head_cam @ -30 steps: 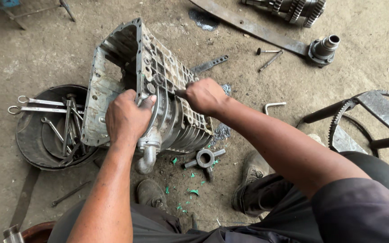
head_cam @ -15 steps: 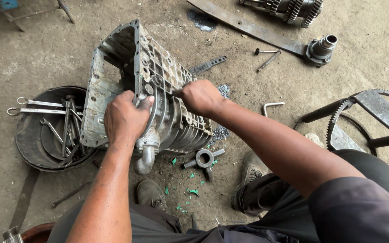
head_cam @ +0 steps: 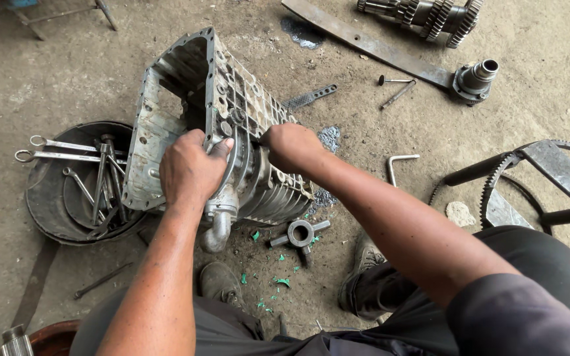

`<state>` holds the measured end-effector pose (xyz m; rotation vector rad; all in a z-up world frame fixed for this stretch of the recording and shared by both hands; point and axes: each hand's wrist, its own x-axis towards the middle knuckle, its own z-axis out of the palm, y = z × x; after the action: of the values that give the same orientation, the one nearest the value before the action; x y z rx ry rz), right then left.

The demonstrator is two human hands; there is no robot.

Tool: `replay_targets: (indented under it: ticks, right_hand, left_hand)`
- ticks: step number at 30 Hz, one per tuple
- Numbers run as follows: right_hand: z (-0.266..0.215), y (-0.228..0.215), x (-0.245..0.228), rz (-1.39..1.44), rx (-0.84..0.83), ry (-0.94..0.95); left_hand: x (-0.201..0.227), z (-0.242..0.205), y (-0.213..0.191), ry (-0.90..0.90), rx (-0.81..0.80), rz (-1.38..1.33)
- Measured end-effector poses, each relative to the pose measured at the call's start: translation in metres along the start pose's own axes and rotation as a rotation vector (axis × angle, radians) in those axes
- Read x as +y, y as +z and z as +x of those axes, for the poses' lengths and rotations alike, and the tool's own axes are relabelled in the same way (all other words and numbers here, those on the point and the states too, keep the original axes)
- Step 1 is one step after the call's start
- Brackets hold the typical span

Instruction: The person cleans and scrapes the mating surfaces of a metal transmission housing by hand using a small metal scraper tool.

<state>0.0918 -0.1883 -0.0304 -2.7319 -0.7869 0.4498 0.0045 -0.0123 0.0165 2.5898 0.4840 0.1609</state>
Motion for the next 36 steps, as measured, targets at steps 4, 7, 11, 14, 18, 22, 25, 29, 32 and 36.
replay_targets:
  ticks: [4, 7, 11, 14, 18, 22, 25, 29, 32, 36]
  right_hand:
    - [0.012, -0.007, 0.0, 0.115, -0.217, 0.142]
    - [0.014, -0.005, -0.001, 0.038, -0.16, 0.104]
    - [0.008, -0.003, -0.004, -0.049, -0.1, 0.21]
    - [0.007, -0.005, -0.008, 0.101, -0.099, 0.24]
    - [0.012, -0.01, -0.008, 0.042, -0.273, 0.11]
    - [0.012, -0.007, -0.002, 0.047, -0.135, 0.222]
    - [0.013, -0.003, -0.004, 0.002, -0.196, 0.231]
    - [0.011, -0.005, -0.005, 0.009, -0.183, 0.122]
    - [0.003, -0.006, -0.005, 0.033, -0.098, 0.234]
    - [-0.007, 0.001, -0.008, -0.023, 0.002, 0.095]
  left_hand:
    - [0.003, 0.001, -0.002, -0.066, -0.076, 0.001]
    - [0.002, 0.001, -0.003, -0.057, -0.054, -0.013]
    - [0.003, 0.002, -0.002, -0.023, -0.013, -0.029]
    - [0.002, 0.0, -0.002, -0.025, -0.043, -0.003]
    - [0.002, -0.001, -0.003, -0.019, -0.033, -0.024]
    - [0.005, 0.003, -0.003, -0.073, -0.108, -0.029]
    - [0.004, 0.002, -0.001, -0.062, -0.088, -0.025]
    - [0.004, 0.002, -0.001, -0.048, -0.07, -0.008]
    - [0.005, 0.002, -0.001, -0.018, -0.034, -0.026]
    - [0.004, 0.001, -0.003, -0.006, -0.007, -0.03]
